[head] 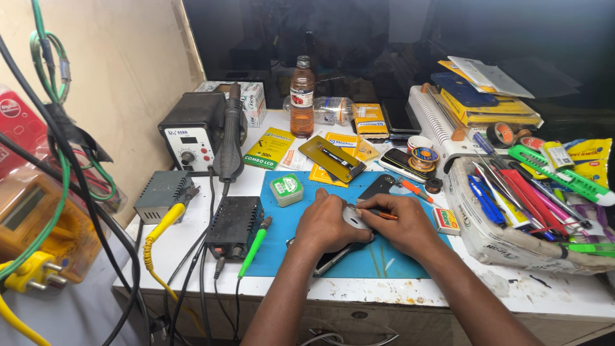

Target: The person uses a small metal tool to pry and separate the screen assembly from the frame of a white smartphone. They then use a small brush to clean the edges of the device and inspect the separated components by hand.

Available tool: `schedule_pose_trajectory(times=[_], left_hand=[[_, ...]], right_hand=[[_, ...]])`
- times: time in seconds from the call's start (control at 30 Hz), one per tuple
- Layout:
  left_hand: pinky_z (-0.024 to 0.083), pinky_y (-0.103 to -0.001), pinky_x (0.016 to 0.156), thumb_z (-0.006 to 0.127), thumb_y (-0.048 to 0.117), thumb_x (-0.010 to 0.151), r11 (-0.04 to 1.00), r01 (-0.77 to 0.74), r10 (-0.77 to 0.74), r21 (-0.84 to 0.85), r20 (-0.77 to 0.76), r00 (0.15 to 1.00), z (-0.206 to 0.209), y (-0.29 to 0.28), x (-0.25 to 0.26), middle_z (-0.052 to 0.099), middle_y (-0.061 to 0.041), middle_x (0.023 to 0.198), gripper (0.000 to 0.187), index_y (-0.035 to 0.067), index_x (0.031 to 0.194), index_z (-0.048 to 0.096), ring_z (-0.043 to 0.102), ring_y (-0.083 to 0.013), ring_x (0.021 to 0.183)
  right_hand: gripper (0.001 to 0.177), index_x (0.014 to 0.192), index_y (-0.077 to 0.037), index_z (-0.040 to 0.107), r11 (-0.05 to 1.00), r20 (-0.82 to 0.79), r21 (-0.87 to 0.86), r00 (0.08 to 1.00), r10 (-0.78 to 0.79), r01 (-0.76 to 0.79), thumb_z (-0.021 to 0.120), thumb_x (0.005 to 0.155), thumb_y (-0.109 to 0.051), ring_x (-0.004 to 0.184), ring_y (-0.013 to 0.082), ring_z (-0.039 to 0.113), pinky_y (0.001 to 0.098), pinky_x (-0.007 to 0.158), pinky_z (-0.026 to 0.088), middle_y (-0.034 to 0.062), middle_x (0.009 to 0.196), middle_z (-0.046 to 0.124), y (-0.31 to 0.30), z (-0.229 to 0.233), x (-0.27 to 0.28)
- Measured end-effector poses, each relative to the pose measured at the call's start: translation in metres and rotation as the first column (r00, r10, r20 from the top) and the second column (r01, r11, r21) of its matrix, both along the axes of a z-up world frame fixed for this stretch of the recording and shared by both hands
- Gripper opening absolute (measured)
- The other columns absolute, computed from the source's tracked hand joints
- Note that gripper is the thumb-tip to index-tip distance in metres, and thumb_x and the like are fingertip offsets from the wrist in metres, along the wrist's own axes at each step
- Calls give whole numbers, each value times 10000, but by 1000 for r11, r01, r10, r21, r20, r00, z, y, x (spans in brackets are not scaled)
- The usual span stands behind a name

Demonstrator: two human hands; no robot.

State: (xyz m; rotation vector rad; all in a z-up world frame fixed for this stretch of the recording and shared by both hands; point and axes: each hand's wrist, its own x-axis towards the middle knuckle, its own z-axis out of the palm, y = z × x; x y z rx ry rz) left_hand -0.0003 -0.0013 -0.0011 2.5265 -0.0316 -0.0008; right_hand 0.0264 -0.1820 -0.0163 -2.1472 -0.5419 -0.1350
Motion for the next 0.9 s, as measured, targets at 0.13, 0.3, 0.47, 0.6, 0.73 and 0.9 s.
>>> schedule_pose_trajectory(times=[0.13, 0.3, 0.47, 0.6, 0.73, 0.9], left_hand=[[566, -413, 916, 926, 481, 528, 1000, -14, 13, -23, -20, 1000, 2, 0, -1, 566, -175, 1293, 734, 29, 1081, 755, 679, -313, 1096], [566, -402, 926, 912, 455, 538, 1000, -15, 14, -19, -25, 1000, 4, -1, -2, 568, -171, 1301, 748, 56, 1151, 758, 681, -296, 1100], [566, -399, 926, 927, 460, 528, 1000, -17, 16, -18, -32, 999, 5, -1, -5, 570, -164, 1304, 774, 65, 1170, 753, 686, -293, 1091], [566, -399, 925, 951, 481, 527, 1000, -20, 20, -3, -23, 1000, 5, -2, -4, 558, -170, 1308, 845, 25, 1199, 721, 674, -288, 1109], [570, -399, 921, 946, 483, 528, 1000, -23, 23, -1, -35, 999, 4, -3, -5, 564, -163, 1304, 851, 25, 1209, 719, 678, -288, 1102], [573, -398, 920, 952, 484, 524, 1000, -28, 28, 3, -42, 999, 5, -4, -4, 566, -161, 1308, 872, 20, 1222, 710, 681, -282, 1104]], right_hand=[[294, 1068, -94, 796, 999, 23, -13, 999, -30, 30, 748, 841, -274, 849, 159, 788, 303, 780, 591, 90, 944, 822, 1, -1, -4], [282, 1054, -89, 795, 979, 108, -122, 982, -153, 166, 737, 839, -263, 847, 243, 782, 356, 798, 583, 135, 916, 804, 5, 4, -21], [274, 1039, -75, 783, 977, 75, -99, 980, -184, 191, 732, 838, -253, 811, 202, 795, 342, 765, 592, 119, 885, 810, -8, 9, -42], [273, 1039, -89, 799, 972, -2, -47, 973, -229, 229, 741, 834, -260, 717, 151, 765, 319, 696, 578, 95, 807, 817, -19, 9, -60], [270, 1038, -95, 804, 963, -28, -30, 963, -269, 268, 749, 836, -266, 694, 135, 744, 310, 671, 570, 95, 779, 813, -18, 7, -64], [269, 1022, -91, 805, 957, -7, -44, 958, -288, 287, 751, 830, -271, 695, 142, 750, 317, 678, 574, 98, 782, 811, -17, 7, -62]])
